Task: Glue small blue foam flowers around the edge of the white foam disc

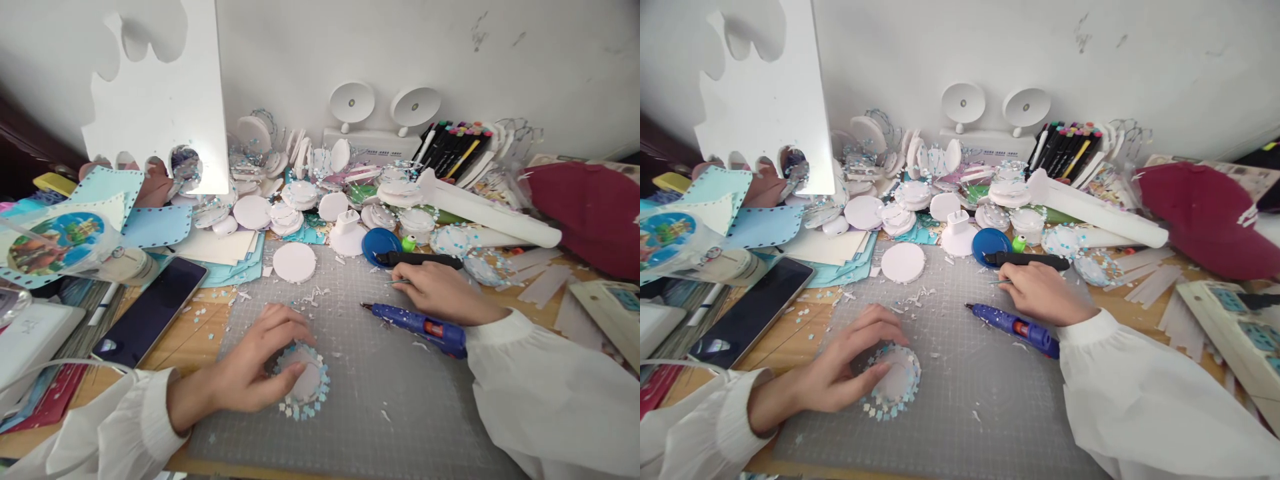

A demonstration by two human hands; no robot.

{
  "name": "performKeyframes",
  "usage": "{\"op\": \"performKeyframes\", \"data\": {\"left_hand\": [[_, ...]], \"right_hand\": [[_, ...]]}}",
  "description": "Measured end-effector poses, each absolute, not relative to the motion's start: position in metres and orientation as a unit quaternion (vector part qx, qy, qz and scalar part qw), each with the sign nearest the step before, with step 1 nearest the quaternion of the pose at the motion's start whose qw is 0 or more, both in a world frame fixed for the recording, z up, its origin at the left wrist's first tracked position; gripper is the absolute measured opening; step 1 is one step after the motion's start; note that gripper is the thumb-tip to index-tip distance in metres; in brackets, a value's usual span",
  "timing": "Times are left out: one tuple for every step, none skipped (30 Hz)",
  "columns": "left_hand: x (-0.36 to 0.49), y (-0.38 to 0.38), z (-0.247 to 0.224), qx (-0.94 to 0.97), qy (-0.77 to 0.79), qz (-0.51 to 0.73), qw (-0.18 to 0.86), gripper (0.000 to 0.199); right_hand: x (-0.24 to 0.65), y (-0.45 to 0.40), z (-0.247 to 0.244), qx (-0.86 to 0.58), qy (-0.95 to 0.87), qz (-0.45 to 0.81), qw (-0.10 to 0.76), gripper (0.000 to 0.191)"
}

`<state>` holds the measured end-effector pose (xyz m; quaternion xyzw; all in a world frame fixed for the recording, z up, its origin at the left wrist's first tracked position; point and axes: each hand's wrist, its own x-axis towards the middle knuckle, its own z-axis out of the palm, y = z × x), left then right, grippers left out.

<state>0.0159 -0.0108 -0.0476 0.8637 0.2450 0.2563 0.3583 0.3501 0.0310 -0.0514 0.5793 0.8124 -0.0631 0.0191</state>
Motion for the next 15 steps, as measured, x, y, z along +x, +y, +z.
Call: {"op": "performKeyframes", "data": {"left_hand": [[0.016,-0.011,-0.048,0.864,0.245,0.257,0.358,0.023],[0.016,-0.011,-0.048,0.864,0.245,0.256,0.358,0.024],[0.016,-0.011,-0.049,0.864,0.245,0.256,0.359,0.024],[0.015,-0.011,-0.049,0.864,0.244,0.255,0.36,0.024],[0.015,-0.012,-0.049,0.863,0.245,0.253,0.361,0.024],[0.015,-0.012,-0.049,0.863,0.246,0.252,0.363,0.024],[0.015,-0.012,-0.05,0.862,0.245,0.25,0.366,0.025],[0.014,-0.012,-0.05,0.861,0.245,0.25,0.368,0.025],[0.014,-0.012,-0.05,0.86,0.244,0.25,0.371,0.025],[0.014,-0.012,-0.051,0.86,0.244,0.251,0.373,0.026],[0.014,-0.011,-0.051,0.859,0.243,0.252,0.374,0.026],[0.014,-0.011,-0.052,0.858,0.243,0.253,0.376,0.027],[0.014,-0.011,-0.052,0.857,0.242,0.253,0.378,0.027],[0.014,-0.011,-0.052,0.856,0.242,0.253,0.38,0.027],[0.015,-0.011,-0.052,0.856,0.241,0.252,0.381,0.027]], "right_hand": [[0.35,0.031,-0.051,0.576,0.814,-0.066,0.021,0.016],[0.35,0.031,-0.051,0.573,0.816,-0.069,0.023,0.015],[0.351,0.031,-0.051,0.57,0.818,-0.072,0.024,0.015],[0.351,0.032,-0.051,0.568,0.819,-0.075,0.024,0.015],[0.351,0.032,-0.051,0.566,0.82,-0.077,0.024,0.015],[0.35,0.032,-0.051,0.565,0.821,-0.08,0.024,0.015],[0.35,0.033,-0.051,0.563,0.822,-0.083,0.023,0.015],[0.35,0.033,-0.051,0.561,0.823,-0.085,0.023,0.014],[0.35,0.033,-0.051,0.559,0.824,-0.089,0.022,0.014],[0.35,0.033,-0.051,0.556,0.825,-0.096,0.02,0.014],[0.35,0.032,-0.05,0.553,0.826,-0.107,0.016,0.014],[0.351,0.031,-0.049,0.548,0.827,-0.123,0.009,0.015],[0.353,0.03,-0.048,0.544,0.827,-0.141,-0.003,0.015],[0.356,0.028,-0.045,0.541,0.826,-0.16,-0.022,0.015],[0.359,0.026,-0.041,0.54,0.821,-0.179,-0.044,0.015]]}}
